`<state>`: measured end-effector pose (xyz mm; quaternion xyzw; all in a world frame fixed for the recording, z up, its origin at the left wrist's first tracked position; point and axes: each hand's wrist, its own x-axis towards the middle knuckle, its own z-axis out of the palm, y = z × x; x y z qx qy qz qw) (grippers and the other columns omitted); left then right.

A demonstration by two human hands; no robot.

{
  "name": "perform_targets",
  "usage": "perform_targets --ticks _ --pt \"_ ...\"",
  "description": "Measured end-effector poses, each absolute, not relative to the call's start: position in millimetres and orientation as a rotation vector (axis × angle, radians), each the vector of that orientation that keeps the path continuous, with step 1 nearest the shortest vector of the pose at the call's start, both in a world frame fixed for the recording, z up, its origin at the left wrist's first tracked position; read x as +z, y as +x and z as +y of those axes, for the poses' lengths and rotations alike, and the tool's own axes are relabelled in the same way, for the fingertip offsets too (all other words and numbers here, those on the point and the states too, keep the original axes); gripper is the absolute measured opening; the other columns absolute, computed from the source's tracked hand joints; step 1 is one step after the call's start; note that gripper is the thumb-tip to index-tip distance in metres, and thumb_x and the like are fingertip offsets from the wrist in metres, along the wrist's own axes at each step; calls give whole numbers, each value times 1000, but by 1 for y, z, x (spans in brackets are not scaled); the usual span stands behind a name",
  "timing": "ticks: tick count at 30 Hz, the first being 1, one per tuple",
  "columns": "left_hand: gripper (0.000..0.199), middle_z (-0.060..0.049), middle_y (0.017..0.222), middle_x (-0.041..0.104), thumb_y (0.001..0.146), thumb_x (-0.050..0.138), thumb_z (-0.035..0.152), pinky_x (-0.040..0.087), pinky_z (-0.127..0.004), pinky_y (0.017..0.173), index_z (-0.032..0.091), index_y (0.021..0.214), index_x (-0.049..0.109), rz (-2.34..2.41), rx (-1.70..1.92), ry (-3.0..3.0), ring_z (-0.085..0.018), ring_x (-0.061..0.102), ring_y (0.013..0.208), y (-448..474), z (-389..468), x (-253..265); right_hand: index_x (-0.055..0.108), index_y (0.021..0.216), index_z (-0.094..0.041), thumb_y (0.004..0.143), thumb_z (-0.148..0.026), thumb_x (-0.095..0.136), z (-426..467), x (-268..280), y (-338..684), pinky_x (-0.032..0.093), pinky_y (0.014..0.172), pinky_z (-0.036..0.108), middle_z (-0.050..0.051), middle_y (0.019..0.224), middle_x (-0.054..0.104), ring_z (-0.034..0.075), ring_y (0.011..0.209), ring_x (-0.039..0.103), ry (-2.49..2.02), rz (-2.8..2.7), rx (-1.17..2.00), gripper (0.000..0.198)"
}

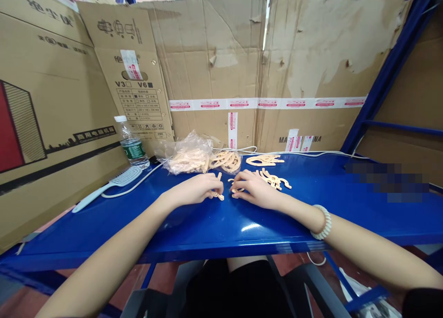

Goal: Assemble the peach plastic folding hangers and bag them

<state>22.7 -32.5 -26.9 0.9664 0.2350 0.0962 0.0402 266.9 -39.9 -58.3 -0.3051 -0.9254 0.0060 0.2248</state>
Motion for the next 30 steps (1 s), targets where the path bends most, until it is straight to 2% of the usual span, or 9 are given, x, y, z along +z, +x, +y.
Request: perform_targets --ticks 5,9,12,15,18,21,24,30 --pt "29 -3 84 63 79 48 -1 45 -25 74 19 90 66 653 262 2904 -17 60 83 25 -33 -29 72 97 -18 89 -28 65 -41 -58 266 44 84 38 10 103 63 24 98 55 -858 -2571 24 14" --pt "22 -4 91 62 82 50 3 45 -27 80 19 88 64 655 257 2940 -18 59 88 25 -36 -26 72 99 -17 86 -28 69 -39 -59 268 45 85 39 11 104 63 25 97 57 -866 -2572 47 18" --pt "14 -5 101 59 83 62 20 46 -28 80 19 96 64 756 306 2907 -19 60 90 26 -40 -25 72 101 -16 84 -27 71 -38 -62 267 46 86 38 11 103 63 24 98 58 -862 -2571 75 20" --pt "38 -6 109 56 77 73 40 48 -29 81 20 108 63 874 362 2878 -20 60 92 28 -42 -30 72 100 -15 84 -25 71 -38 -64 264 48 84 35 10 100 63 23 94 60 -861 -2566 113 18" --pt "32 -7 111 56 82 69 41 48 -31 85 21 106 66 884 446 2883 -20 59 94 31 -38 -40 71 99 -15 84 -26 71 -38 -61 264 49 83 34 9 99 62 22 92 61 -882 -2556 131 19" --pt "22 -6 103 59 87 65 37 47 -30 83 19 99 70 881 450 2871 -19 60 90 34 -32 -48 67 113 -15 83 -36 72 -33 -45 278 49 88 36 11 107 62 24 99 60 -889 -2569 181 37" --pt "23 -6 98 62 86 66 39 46 -30 84 18 95 72 871 480 2877 -21 59 94 35 -26 -52 55 132 -16 83 -46 70 -27 -24 308 45 98 42 13 122 60 27 115 55 -890 -2573 195 59" --pt "25 -6 96 64 86 65 42 47 -26 78 19 94 74 880 544 2851 -19 61 89 35 -20 -58 46 142 -19 89 -56 56 -26 -33 354 32 112 52 16 147 45 32 137 39 -1042 -2666 41 65"
